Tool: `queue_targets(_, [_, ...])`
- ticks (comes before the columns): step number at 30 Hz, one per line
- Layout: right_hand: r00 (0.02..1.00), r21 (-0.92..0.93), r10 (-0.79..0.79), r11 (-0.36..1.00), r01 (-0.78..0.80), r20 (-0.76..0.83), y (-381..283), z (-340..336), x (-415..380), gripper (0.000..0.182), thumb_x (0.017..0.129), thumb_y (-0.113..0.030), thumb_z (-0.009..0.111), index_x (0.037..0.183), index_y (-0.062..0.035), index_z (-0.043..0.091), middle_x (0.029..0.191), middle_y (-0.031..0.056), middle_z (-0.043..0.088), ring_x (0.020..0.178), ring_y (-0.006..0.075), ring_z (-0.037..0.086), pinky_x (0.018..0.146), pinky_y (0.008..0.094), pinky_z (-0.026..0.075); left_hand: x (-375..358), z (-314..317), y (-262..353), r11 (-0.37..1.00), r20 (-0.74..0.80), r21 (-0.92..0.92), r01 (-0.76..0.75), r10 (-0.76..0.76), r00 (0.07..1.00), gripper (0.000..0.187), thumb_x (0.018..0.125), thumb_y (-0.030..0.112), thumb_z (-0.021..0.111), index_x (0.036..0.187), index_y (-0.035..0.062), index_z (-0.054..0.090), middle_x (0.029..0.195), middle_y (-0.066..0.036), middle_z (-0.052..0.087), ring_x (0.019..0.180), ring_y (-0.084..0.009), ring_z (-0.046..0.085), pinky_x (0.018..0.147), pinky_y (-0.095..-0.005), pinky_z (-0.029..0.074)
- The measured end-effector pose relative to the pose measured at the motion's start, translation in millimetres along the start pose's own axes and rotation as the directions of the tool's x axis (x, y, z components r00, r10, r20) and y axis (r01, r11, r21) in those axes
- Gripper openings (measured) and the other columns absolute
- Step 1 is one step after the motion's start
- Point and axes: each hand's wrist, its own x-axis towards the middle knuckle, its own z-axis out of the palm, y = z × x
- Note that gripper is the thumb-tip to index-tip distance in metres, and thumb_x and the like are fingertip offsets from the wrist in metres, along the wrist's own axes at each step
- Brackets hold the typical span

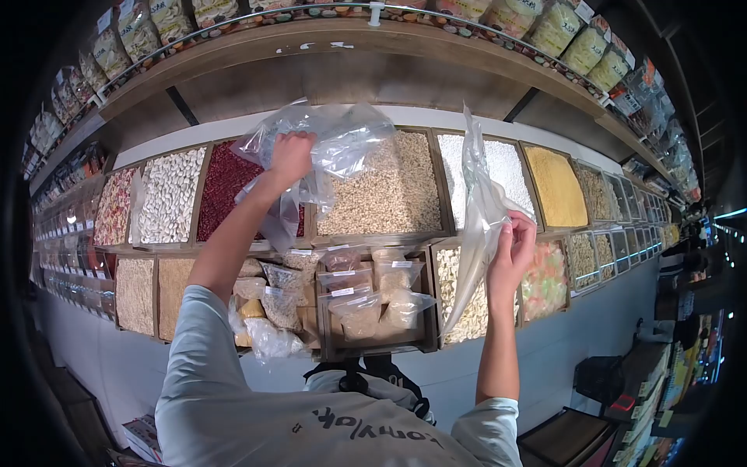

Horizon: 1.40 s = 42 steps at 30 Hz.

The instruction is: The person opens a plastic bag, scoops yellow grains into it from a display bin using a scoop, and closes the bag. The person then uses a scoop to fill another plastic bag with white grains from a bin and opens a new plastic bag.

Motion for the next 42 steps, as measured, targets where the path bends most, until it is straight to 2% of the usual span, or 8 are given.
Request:
queue_targets(2, [1.0, 0.0, 0.009, 1.0, -0.009, -0.018, -3, -4, -1, 0.005, 0.102, -0.005, 0.053, 0.105, -0.0011, 0.053, 0.117, 0.007, 0.057, 0.09, 0.0087, 0.047, 0.085, 0.0232, 0.038, 15, -9, -13, 0.997, -0.019, 0.074, 0.019, -0.018, 1.0, 0.026, 0.076, 0.001, 0.06, 0.1, 0.006, 0.068, 0.104, -0.012, 0.069, 0.102, -0.0305, 0.065, 0.091, -0.0453, 0.044])
queue_targets(9, [0.998, 0.086, 0.021, 0.996, -0.016, -0.058, 0, -10, -8, 0.003, 0.1, -0.005, 0.054, 0.102, -0.0026, 0.053, 0.121, 0.0085, 0.057, 0.096, 0.0103, 0.048, 0.088, 0.0253, 0.038, 58, -28, -45, 0.989, -0.371, 0.151, 0.005, 0.052, 0.927, 0.023, 0.079, 0.0, 0.058, 0.098, 0.0062, 0.069, 0.1, -0.01, 0.068, 0.101, -0.0303, 0.064, 0.093, -0.0463, 0.044])
queue_targets(14, [0.995, 0.203, 0.075, 0.977, -0.062, -0.059, 2, -10, -7, 0.004, 0.1, -0.007, 0.056, 0.1, -0.0043, 0.054, 0.123, 0.0107, 0.057, 0.109, 0.0156, 0.051, 0.103, 0.0316, 0.035, 45, -7, -24, 0.978, -0.176, 0.055, 0.202, -0.19, 0.966, 0.049, 0.087, 0.027, 0.067, 0.132, 0.0085, 0.06, 0.129, -0.014, 0.059, 0.124, -0.0323, 0.053, 0.109, -0.0591, 0.033])
queue_targets(17, [0.99, 0.217, 0.113, 0.972, -0.093, -0.083, 2, -11, -8, 0.004, 0.1, -0.008, 0.056, 0.099, -0.0045, 0.054, 0.123, 0.0109, 0.057, 0.111, 0.0164, 0.051, 0.106, 0.0329, 0.034, 21, -13, 17, 0.995, -0.216, -0.101, 0.011, -0.032, 0.976, 0.077, 0.079, 0.042, 0.076, 0.145, 0.0118, 0.048, 0.151, -0.018, 0.041, 0.143, -0.0347, 0.035, 0.117, -0.0642, 0.019])
queue_targets(22, [0.99, 0.227, 0.114, 0.97, -0.092, -0.088, -4, -10, -12, 0.005, 0.101, -0.009, 0.055, 0.099, -0.0045, 0.054, 0.123, 0.011, 0.058, 0.112, 0.0165, 0.051, 0.107, 0.0333, 0.034, -16, -15, 26, 0.968, 0.211, -0.086, -0.235, 0.248, 0.945, 0.093, 0.065, 0.046, 0.086, 0.144, 0.0133, 0.049, 0.164, -0.017, 0.02, 0.152, -0.0405, 0.011, 0.118, -0.0679, 0.007])
queue_targets(28, [0.986, 0.225, 0.124, 0.97, -0.095, -0.115, -10, -9, -20, 0.005, 0.102, -0.009, 0.054, 0.1, -0.0044, 0.054, 0.123, 0.0109, 0.057, 0.112, 0.0166, 0.052, 0.106, 0.0334, 0.036, -24, 16, 0, 0.967, 0.106, 0.058, -0.249, 0.242, 0.964, 0.066, 0.07, 0.017, 0.079, 0.132, 0.0123, 0.057, 0.157, -0.02, 0.032, 0.151, -0.0415, 0.016, 0.118, -0.0688, 0.006])
queue_targets(35, [0.982, 0.235, 0.136, 0.967, -0.102, -0.132, -11, -11, -30, 0.003, 0.101, -0.007, 0.053, 0.101, -0.0045, 0.055, 0.123, 0.0104, 0.057, 0.11, 0.0151, 0.053, 0.102, 0.0313, 0.039, -36, -14, -8, 0.957, 0.323, -0.205, -0.203, 0.262, 0.909, 0.072, 0.066, 0.024, 0.084, 0.132, 0.0145, 0.055, 0.159, -0.016, 0.027, 0.152, -0.0393, 0.013, 0.119, -0.0668, 0.005])
queue_targets(42, [0.97, 0.256, 0.195, 0.954, -0.153, -0.148, -9, -16, -40, 0.006, 0.1, -0.008, 0.056, 0.1, -0.0031, 0.053, 0.121, 0.0117, 0.058, 0.112, 0.0168, 0.051, 0.106, 0.0336, 0.036, -61, -11, -4, 0.954, 0.116, -0.124, -0.272, 0.286, 0.951, 0.061, 0.073, 0.026, 0.08, 0.13, 0.0156, 0.059, 0.159, -0.013, 0.028, 0.151, -0.0377, 0.015, 0.118, -0.0659, 0.008])
